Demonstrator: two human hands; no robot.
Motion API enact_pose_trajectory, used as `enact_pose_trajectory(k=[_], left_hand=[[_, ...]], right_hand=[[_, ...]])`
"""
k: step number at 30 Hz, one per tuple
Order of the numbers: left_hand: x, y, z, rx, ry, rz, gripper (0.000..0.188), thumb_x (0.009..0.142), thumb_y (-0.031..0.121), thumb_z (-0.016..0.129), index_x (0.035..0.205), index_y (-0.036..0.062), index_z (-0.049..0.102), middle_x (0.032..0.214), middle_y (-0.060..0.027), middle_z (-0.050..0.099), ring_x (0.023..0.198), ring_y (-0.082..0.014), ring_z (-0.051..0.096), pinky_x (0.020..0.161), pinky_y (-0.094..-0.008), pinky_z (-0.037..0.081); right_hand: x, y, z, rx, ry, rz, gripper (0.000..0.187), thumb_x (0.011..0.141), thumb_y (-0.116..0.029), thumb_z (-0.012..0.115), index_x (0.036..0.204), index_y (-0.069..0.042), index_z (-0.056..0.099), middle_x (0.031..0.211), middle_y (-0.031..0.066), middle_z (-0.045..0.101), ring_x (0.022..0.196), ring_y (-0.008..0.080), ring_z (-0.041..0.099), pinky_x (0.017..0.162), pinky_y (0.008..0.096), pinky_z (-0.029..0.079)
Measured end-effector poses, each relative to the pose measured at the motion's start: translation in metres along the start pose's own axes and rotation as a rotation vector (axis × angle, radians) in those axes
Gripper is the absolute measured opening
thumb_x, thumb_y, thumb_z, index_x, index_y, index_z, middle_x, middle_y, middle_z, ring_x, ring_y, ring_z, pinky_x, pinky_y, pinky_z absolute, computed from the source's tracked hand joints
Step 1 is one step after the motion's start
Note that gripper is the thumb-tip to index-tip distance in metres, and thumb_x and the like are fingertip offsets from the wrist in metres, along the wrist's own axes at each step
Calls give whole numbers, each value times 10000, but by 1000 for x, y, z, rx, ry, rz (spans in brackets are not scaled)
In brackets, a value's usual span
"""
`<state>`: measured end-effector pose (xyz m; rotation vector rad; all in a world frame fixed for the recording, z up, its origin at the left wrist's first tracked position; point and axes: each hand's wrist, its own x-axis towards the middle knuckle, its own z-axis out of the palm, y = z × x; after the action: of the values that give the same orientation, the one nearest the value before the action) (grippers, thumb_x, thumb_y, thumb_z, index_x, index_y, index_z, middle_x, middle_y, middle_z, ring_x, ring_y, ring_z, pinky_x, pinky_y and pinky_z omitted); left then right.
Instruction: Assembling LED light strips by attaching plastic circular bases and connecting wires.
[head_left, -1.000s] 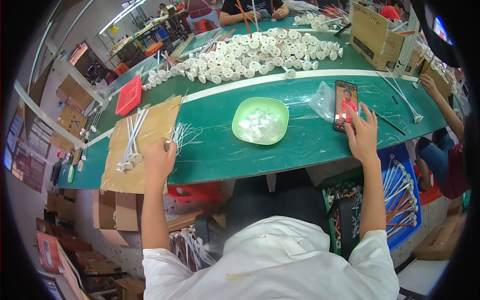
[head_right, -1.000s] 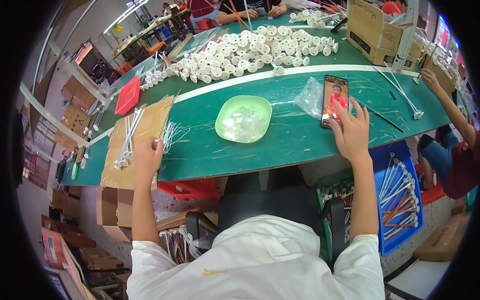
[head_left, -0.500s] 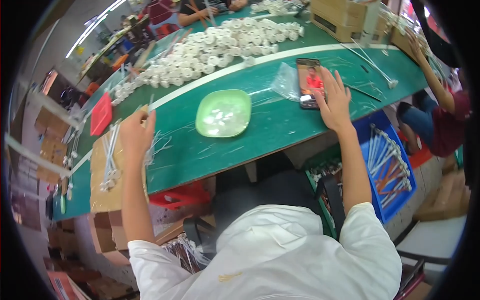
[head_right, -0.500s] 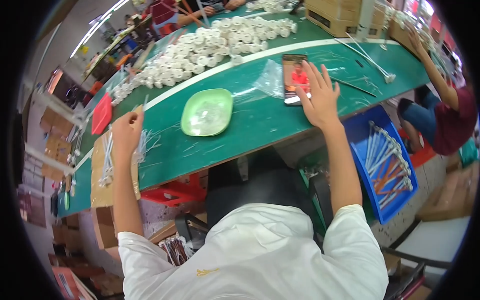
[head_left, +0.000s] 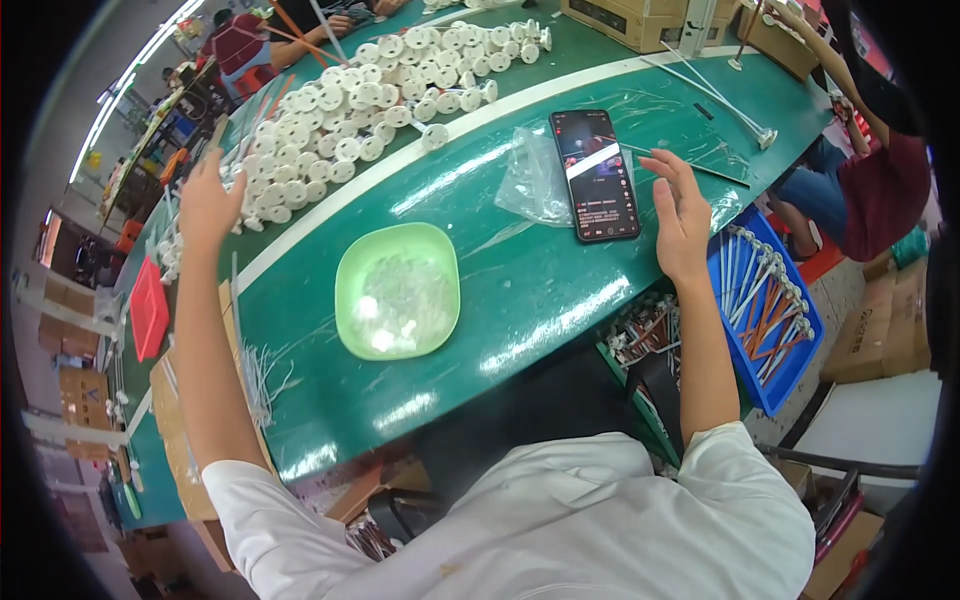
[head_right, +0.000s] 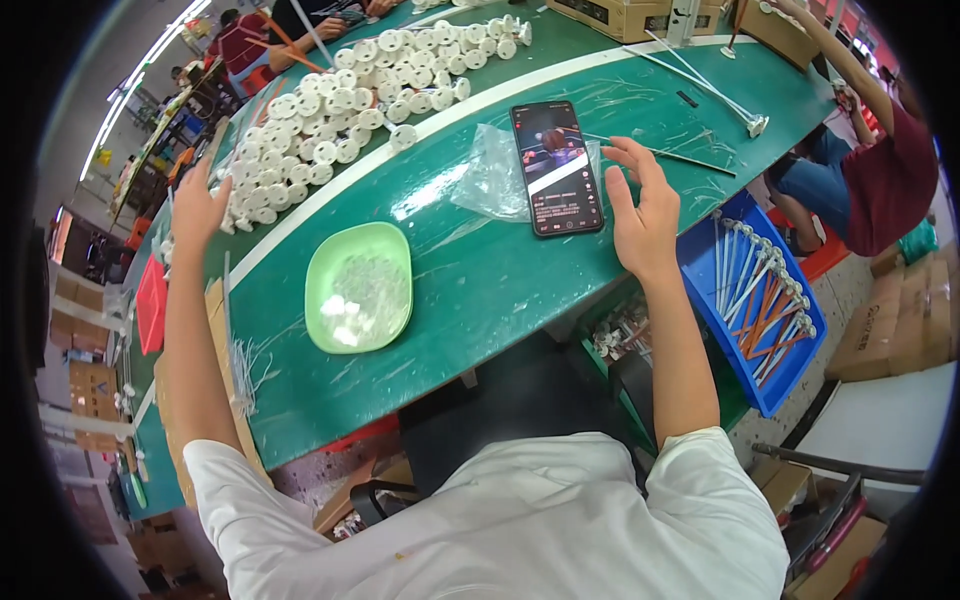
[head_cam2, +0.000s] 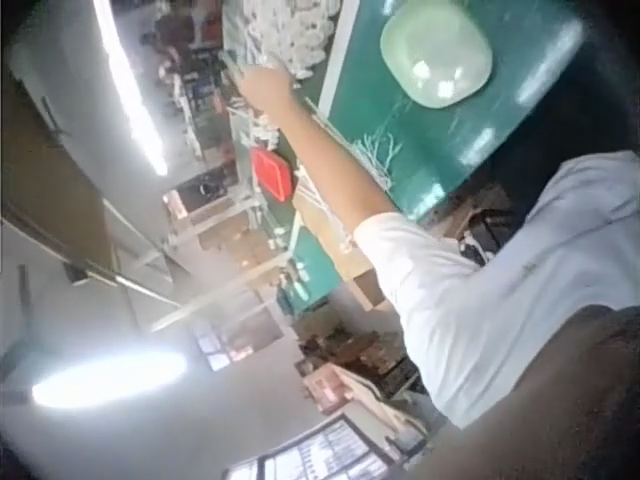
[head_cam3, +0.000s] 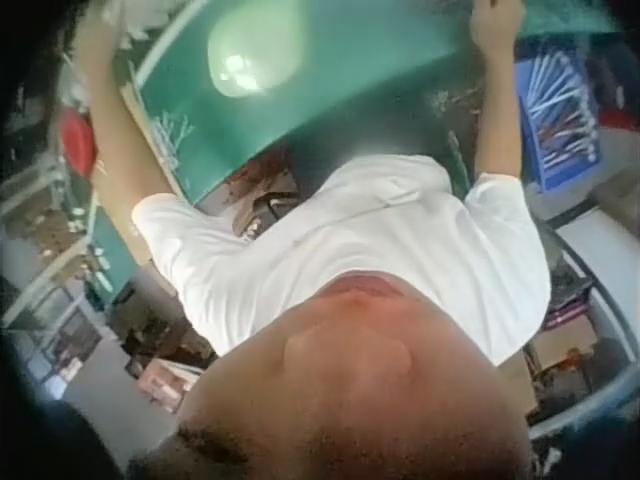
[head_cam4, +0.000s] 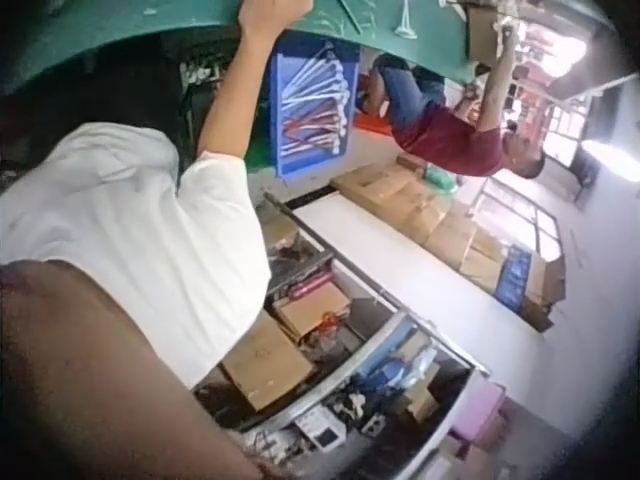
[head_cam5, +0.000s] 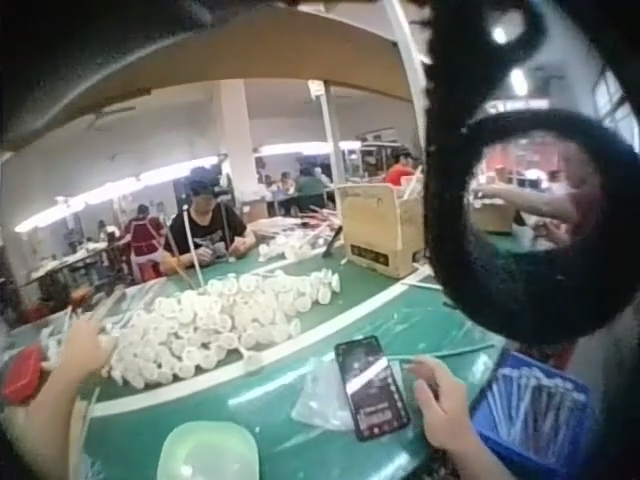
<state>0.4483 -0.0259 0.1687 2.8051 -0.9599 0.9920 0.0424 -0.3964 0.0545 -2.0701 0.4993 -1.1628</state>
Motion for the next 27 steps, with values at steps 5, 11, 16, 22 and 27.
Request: enact_pose_trajectory(k=[5,11,16,22,27], left_hand=[[47,-19,60,52,125,76,614,896,452,571,1389,106,451,1303,-227,537,1195,-379,524,1008,-434,406],[62,20,63,-189,-147,29,463,904,472,559,1070,50,651,870,-199,667,832,-370,645,751,-452,491],[57,50,42,-32,-93,235,375,812,400,695,967,58,686,856,-186,678,835,-348,649,740,-432,499],[48,38,15,-34,-261,305,321,735,244,758,980,57,667,984,-181,667,965,-346,619,841,-434,477],[19,56,-27,29,261,434,424,762,144,736,1169,83,636,1088,-198,647,1048,-313,606,929,-421,469]], right_hand=[[5,-1,1,102,-2,98,406,1003,-299,443,1271,-6,525,1152,136,644,1100,193,583,926,322,442],[4,11,1,93,17,155,342,1015,-249,437,1181,7,591,1187,120,622,1102,180,576,896,315,469],[7,10,-1,169,32,140,318,1010,-230,457,1133,18,615,1166,102,630,1077,167,580,866,301,487],[6,8,-1,150,34,165,295,997,-217,497,1094,25,634,1121,95,648,1024,148,589,837,294,500],[-10,-18,1,441,73,12,240,946,-200,563,966,24,649,1025,112,662,926,166,601,797,313,487]])
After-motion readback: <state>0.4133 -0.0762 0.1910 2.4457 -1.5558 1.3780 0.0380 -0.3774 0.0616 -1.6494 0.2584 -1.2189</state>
